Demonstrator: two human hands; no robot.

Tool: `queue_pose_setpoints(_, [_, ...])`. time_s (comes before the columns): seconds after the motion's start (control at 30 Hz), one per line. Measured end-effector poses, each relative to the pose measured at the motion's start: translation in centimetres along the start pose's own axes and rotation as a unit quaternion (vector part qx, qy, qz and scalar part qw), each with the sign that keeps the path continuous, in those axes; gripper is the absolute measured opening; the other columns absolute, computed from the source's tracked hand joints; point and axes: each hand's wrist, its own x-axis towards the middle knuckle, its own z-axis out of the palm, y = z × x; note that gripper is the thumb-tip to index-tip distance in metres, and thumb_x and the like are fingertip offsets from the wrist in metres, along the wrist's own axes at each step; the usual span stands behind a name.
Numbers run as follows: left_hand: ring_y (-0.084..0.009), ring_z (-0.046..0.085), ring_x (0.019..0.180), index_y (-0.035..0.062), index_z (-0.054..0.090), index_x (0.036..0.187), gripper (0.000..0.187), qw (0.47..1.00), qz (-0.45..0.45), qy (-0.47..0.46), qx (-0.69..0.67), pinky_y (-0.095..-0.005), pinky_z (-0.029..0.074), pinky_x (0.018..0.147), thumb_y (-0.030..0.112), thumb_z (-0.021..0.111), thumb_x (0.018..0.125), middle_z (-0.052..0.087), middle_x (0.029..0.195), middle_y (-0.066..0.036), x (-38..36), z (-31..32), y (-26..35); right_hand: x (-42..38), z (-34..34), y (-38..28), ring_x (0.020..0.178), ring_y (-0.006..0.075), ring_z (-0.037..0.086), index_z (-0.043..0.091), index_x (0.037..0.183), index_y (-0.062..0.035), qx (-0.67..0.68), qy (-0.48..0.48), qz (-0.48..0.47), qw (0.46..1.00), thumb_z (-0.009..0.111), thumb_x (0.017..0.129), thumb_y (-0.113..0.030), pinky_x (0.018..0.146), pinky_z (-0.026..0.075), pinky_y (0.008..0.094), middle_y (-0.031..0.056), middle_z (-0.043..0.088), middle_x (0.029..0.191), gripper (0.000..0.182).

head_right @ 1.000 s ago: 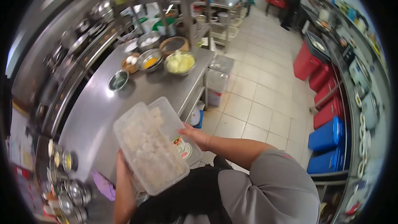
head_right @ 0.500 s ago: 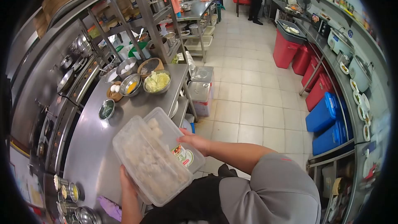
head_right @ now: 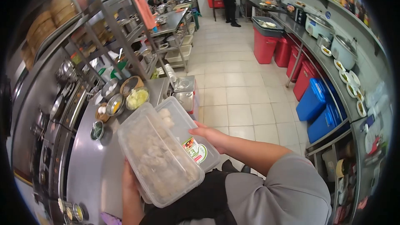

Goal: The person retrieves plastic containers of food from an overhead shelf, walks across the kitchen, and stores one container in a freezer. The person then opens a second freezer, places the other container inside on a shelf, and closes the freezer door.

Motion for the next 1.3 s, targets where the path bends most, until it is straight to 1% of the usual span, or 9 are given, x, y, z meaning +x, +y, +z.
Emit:
queue_pose_setpoints(0.37, [-0.0326,0.047,0.131,0.0056,0.035,0.149,0.075,0.994,-0.014,-0.111,-0.009,-0.0467,0.043,0.107,0.059,0.045,0.097,0.043,0.148,-0.015,6.5,18.0,-5.1,-9.1,-14.7,-9.4,0.129,0.0256,0.050,0.024,0.153,-0.0140,0.010,-0.002,-0.113,0.994,0.056,0.095,-0.018,0.101,0.048,0.0417,0.0126,0.043,0.145,0.066])
queue_pose_setpoints(0.43, [-0.0330,0.046,0.132,0.0062,0.034,0.149,0.074,0.996,-0.031,-0.085,0.013,-0.0472,0.042,0.108,0.059,0.042,0.099,0.042,0.150,-0.015,7.0,23.8,-5.6,-11.0,-17.7,-11.5,0.128,0.0260,0.051,0.024,0.153,-0.0138,-0.007,0.018,-0.134,0.991,0.057,0.094,-0.019,0.101,0.048,0.0417,0.0125,0.045,0.143,0.067])
queue_pose_setpoints(0.6, [-0.0334,0.045,0.133,0.0069,0.032,0.151,0.074,0.984,-0.037,-0.173,-0.002,-0.0450,0.039,0.111,0.060,0.035,0.100,0.041,0.150,-0.016,9.7,34.0,-7.6,-15.4,-23.5,-17.0,0.124,0.0253,0.053,0.027,0.151,-0.0090,0.011,0.097,-0.151,0.984,0.057,0.094,-0.021,0.101,0.047,0.0399,0.0137,0.048,0.139,0.066])
queue_pose_setpoints(0.67, [-0.0307,0.049,0.131,0.0048,0.035,0.149,0.072,0.986,-0.088,-0.140,-0.025,-0.0427,0.041,0.109,0.058,0.038,0.101,0.046,0.147,-0.016,11.1,36.9,-7.9,-16.2,-24.2,-18.6,0.122,0.0259,0.055,0.027,0.150,-0.0084,0.020,0.145,-0.139,0.979,0.058,0.094,-0.022,0.100,0.047,0.0399,0.0145,0.050,0.137,0.066])
queue_pose_setpoints(0.73, [-0.0260,0.053,0.126,0.0021,0.040,0.145,0.068,0.989,-0.053,-0.138,0.004,-0.0397,0.045,0.104,0.054,0.043,0.101,0.051,0.141,-0.016,14.2,37.5,-9.0,-17.5,-24.1,-21.3,0.121,0.0256,0.055,0.027,0.150,-0.0067,0.007,0.213,-0.126,0.969,0.058,0.094,-0.024,0.100,0.047,0.0393,0.0153,0.050,0.137,0.066])
queue_pose_setpoints(0.83, [-0.0227,0.056,0.122,0.0005,0.041,0.143,0.071,0.985,-0.056,-0.143,0.074,-0.0371,0.047,0.100,0.054,0.051,0.098,0.055,0.137,-0.015,17.5,41.1,-8.9,-15.7,-30.9,-22.2,0.120,0.0257,0.056,0.029,0.149,-0.0058,0.006,0.149,-0.157,0.976,0.057,0.094,-0.024,0.099,0.047,0.0390,0.0151,0.051,0.136,0.064])
queue_pose_setpoints(0.97, [-0.0224,0.058,0.119,0.0017,0.040,0.142,0.083,0.981,-0.072,-0.167,0.070,-0.0364,0.048,0.099,0.059,0.065,0.088,0.058,0.129,-0.013,23.8,45.9,-9.5,-14.6,-33.6,-26.5,0.119,0.0251,0.057,0.034,0.146,-0.0040,0.017,0.220,-0.158,0.963,0.055,0.095,-0.023,0.098,0.048,0.0384,0.0149,0.053,0.132,0.059])
queue_pose_setpoints(1.27, [-0.0219,0.059,0.116,0.0002,0.040,0.140,0.080,0.932,-0.092,-0.342,0.081,-0.0342,0.052,0.093,0.057,0.066,0.088,0.055,0.132,-0.016,45.5,60.5,-7.7,-8.6,-43.0,-39.2,0.107,0.0237,0.063,0.040,0.139,-0.0020,0.050,0.295,-0.213,0.930,0.056,0.095,-0.026,0.091,0.053,0.0367,0.0146,0.060,0.122,0.052])
queue_pose_setpoints(1.3, [-0.0223,0.058,0.118,-0.0006,0.040,0.139,0.082,0.937,-0.056,-0.326,0.109,-0.0350,0.051,0.095,0.058,0.066,0.088,0.055,0.132,-0.017,46.5,62.5,-6.5,-7.4,-42.7,-40.6,0.106,0.0287,0.065,0.050,0.133,0.0038,0.006,0.358,-0.229,0.905,0.053,0.095,-0.034,0.093,0.052,0.0372,0.0199,0.063,0.121,0.054])
